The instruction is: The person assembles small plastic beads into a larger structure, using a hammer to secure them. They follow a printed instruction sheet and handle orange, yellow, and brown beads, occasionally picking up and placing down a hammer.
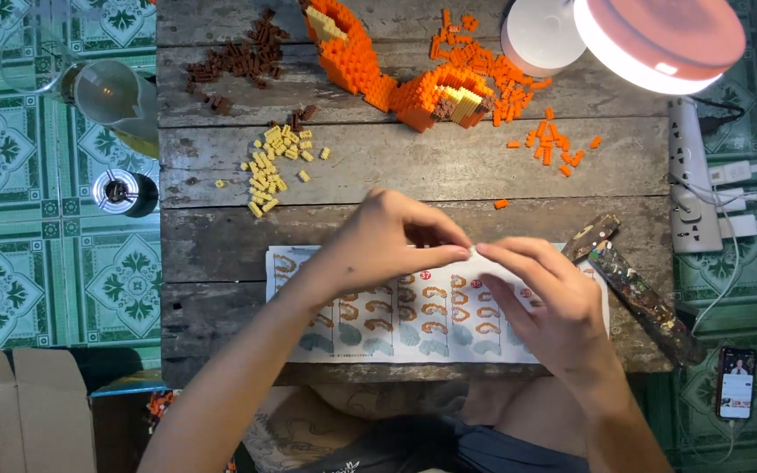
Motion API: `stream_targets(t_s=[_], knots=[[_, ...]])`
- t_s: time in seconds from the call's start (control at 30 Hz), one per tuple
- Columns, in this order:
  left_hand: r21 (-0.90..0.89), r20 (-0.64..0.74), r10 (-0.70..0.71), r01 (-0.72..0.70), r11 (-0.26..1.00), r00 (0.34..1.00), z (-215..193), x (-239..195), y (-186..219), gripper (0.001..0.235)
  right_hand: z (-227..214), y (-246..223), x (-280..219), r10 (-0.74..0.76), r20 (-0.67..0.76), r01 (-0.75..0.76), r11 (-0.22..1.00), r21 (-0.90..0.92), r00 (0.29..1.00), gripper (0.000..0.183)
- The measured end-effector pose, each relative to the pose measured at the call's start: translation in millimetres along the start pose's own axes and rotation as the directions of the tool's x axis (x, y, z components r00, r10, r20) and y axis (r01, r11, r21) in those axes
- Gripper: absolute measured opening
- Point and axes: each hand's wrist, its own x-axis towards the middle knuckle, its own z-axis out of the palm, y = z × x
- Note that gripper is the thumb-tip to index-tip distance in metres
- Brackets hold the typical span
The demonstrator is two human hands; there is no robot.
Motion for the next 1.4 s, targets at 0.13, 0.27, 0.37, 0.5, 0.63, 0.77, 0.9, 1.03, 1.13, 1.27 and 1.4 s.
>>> stream_targets(t_s=[0.13,0.27,0.37,0.5,0.63,0.77,0.9,1.03,1.13,1.27,1.4], knots=[[-0.27,0.021,-0.098,0.1,0.958,0.995,3.9,4.8,-3.9,0.012,9.1,18.9,22.2,-0.034,-0.097,0.038,0.998,0.041,0.995,0.028],[-0.375,-0.058,-0.138,0.106,0.921,0.989,7.9,10.5,-20.5,0.014,6.2,17.0,48.0,-0.119,-0.138,0.138,0.981,0.139,0.983,0.015],[-0.481,-0.15,-0.158,0.068,0.874,0.976,10.4,14.6,-38.6,0.022,6.3,16.6,68.2,-0.129,-0.1,0.144,0.977,0.159,0.987,0.015],[-0.538,-0.314,-0.148,-0.047,0.841,0.938,16.3,21.3,-71.2,0.021,14.5,30.3,88.0,-0.052,-0.06,0.068,0.949,0.308,0.997,0.014],[-0.538,-0.337,-0.149,-0.06,0.841,0.93,9.9,17.9,-81.7,0.019,28.7,42.0,93.7,0.172,0.001,-0.145,0.828,0.542,0.985,0.015],[-0.572,-0.322,-0.135,-0.08,0.816,0.937,10.6,18.8,-87.7,0.026,44.5,56.7,89.5,0.238,0.0,-0.183,0.748,0.638,0.971,0.013],[-0.587,-0.322,-0.091,-0.123,0.8,0.942,11.1,18.7,-82.3,0.029,50.8,68.0,88.7,0.205,-0.003,-0.157,0.757,0.635,0.979,0.015],[-0.59,-0.34,-0.113,-0.118,0.799,0.934,12.6,20.8,-91.4,0.035,52.4,69.0,86.8,0.211,0.0,-0.153,0.707,0.691,0.977,0.02],[-0.57,-0.365,-0.103,-0.134,0.811,0.925,12.5,20.3,-97.6,0.031,55.8,71.1,85.9,0.202,0.002,-0.146,0.7,0.7,0.979,0.015],[-0.566,-0.369,-0.109,-0.13,0.814,0.923,9.8,20.3,-90.6,0.031,60.7,84.1,83.6,0.252,0.042,-0.2,0.643,0.739,0.967,0.018],[-0.566,-0.36,-0.082,-0.148,0.811,0.929,9.1,19.2,-85.4,0.025,60.4,82.5,86.1,0.193,0.004,-0.136,0.678,0.723,0.981,0.015]])
